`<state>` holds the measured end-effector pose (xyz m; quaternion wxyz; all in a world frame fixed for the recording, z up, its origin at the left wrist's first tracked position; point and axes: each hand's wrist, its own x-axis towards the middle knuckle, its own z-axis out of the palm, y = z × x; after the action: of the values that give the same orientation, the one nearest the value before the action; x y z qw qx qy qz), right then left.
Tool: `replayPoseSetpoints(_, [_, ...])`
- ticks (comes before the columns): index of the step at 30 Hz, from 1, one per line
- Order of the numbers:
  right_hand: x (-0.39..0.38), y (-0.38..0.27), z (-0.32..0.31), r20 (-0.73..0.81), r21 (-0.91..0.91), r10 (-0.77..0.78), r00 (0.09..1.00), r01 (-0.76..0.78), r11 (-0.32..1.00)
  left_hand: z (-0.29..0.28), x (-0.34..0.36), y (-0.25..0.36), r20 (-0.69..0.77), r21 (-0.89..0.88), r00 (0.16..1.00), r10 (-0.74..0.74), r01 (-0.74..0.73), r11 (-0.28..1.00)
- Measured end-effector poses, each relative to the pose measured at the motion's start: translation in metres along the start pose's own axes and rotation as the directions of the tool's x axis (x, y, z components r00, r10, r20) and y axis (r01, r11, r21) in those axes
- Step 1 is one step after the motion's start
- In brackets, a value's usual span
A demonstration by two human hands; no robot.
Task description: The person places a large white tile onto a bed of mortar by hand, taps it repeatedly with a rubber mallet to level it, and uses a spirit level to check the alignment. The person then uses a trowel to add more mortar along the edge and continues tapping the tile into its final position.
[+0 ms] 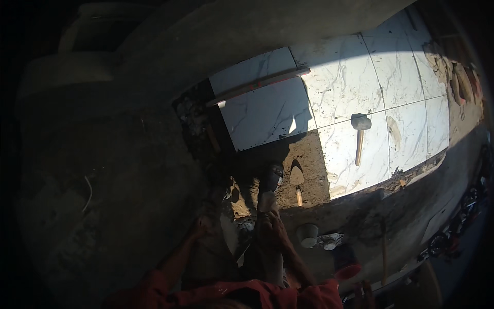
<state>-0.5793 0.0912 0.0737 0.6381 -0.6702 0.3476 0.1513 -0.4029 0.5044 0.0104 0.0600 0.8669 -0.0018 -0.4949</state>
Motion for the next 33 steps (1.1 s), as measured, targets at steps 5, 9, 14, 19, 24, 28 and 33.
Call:
replayPoseSetpoints(5, [-0.018,0.040,0.027,0.042,-0.109,-0.070,0.997,0.075,0.991,-0.041,-0.045,0.069,0.141,-0.310,0.986,-0.087,0.128,0.942])
replayPoseSetpoints(9, [-0.021,0.078,0.051,0.006,-0.193,-0.135,0.991,0.134,0.972,-0.045,-0.073,0.147,0.221,-0.425,0.975,-0.035,0.128,0.896])
replayPoseSetpoints(14, [-0.031,0.077,0.070,-0.036,-0.103,-0.071,0.997,0.066,0.992,-0.012,-0.082,0.172,0.175,-0.095,0.899,0.403,-0.392,0.915])
replayPoseSetpoints(19, [-0.039,0.043,0.084,0.096,-0.106,0.190,0.977,-0.180,0.978,0.006,-0.072,0.149,0.098,0.169,0.924,0.369,-0.381,0.909])
replayPoseSetpoints(24, [-0.033,0.054,0.105,-0.030,-0.188,0.055,0.998,-0.060,0.980,0.003,-0.050,0.151,0.042,0.252,0.877,0.478,-0.472,0.844])
replayPoseSetpoints(28, [-0.030,0.064,0.099,-0.030,-0.118,0.098,0.995,-0.101,0.988,-0.017,-0.037,0.184,0.263,0.290,0.923,0.279,-0.352,0.890])
replayPoseSetpoints(33, [-0.022,0.019,0.078,-0.109,-0.158,0.139,0.984,-0.155,0.975,-0.015,-0.032,0.168,0.230,0.255,0.946,0.227,-0.284,0.925])
